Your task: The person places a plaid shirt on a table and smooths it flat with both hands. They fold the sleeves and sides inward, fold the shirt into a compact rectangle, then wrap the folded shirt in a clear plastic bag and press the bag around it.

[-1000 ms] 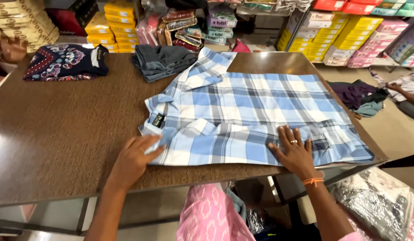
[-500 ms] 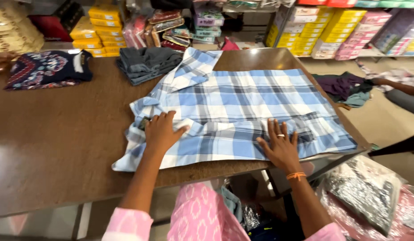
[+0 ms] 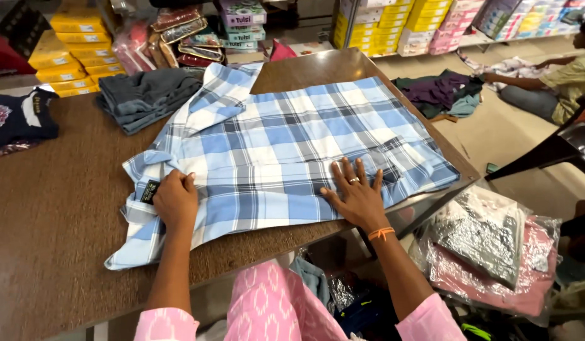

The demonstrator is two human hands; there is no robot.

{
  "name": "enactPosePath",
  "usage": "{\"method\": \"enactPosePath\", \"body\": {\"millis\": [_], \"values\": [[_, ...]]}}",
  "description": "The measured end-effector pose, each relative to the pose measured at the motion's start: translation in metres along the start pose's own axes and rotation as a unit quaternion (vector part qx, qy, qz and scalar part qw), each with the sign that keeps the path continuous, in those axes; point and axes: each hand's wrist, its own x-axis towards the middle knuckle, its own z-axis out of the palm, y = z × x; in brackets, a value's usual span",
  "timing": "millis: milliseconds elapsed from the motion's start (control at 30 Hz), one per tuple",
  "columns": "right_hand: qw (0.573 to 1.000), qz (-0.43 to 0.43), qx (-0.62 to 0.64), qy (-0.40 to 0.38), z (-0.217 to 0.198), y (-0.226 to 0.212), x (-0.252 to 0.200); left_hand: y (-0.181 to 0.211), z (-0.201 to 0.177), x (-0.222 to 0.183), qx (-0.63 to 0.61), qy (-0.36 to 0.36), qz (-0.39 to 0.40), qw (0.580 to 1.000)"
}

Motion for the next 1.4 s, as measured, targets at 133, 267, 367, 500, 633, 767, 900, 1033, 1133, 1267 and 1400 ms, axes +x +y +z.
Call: {"method": "enactPosePath", "body": {"millis": [133,267,367,500,633,767,900,1033,1133,1267,1400], "values": [[0.999,0.013,0.012,-0.038,-0.006,-0.004,0.001,-0.003,-0.005,-0.005,0.019,-0.005,-0.007,1.000],[0.999,0.014,0.027,-0.027,-0.012,-0.003,-0.002,-0.022,0.006,-0.004,0.043,-0.006,-0.010,0.999],[0.999,0.008,0.038,-0.027,-0.017,-0.011,-0.015,-0.050,-0.004,-0.014,0.051,-0.059,-0.001,0.997],[0.999,-0.023,0.023,-0.007,-0.018,-0.014,-0.014,-0.050,-0.040,0.009,-0.013,-0.232,-0.118,0.965],[0.997,-0.016,0.053,-0.045,-0.014,-0.027,-0.012,-0.074,-0.033,0.019,0.014,-0.298,-0.146,0.943],[0.998,0.003,0.050,-0.028,-0.009,-0.044,-0.007,-0.032,-0.024,-0.005,0.087,-0.162,0.040,0.982],[0.999,-0.005,0.042,0.001,-0.018,-0.046,0.000,-0.074,0.035,-0.009,0.212,-0.163,0.049,0.962],[0.997,0.000,0.071,-0.025,-0.021,-0.033,-0.003,-0.116,0.070,-0.001,0.243,-0.167,0.000,0.956],[0.997,0.051,0.059,0.006,-0.018,-0.003,0.004,-0.116,0.075,0.007,0.205,-0.200,-0.026,0.958],[0.993,0.108,0.039,0.016,-0.028,0.024,0.005,-0.090,0.050,0.002,0.161,-0.209,-0.047,0.963],[0.987,0.153,0.040,0.007,-0.039,0.047,0.011,-0.094,0.050,0.001,0.173,-0.209,-0.043,0.962]]}}
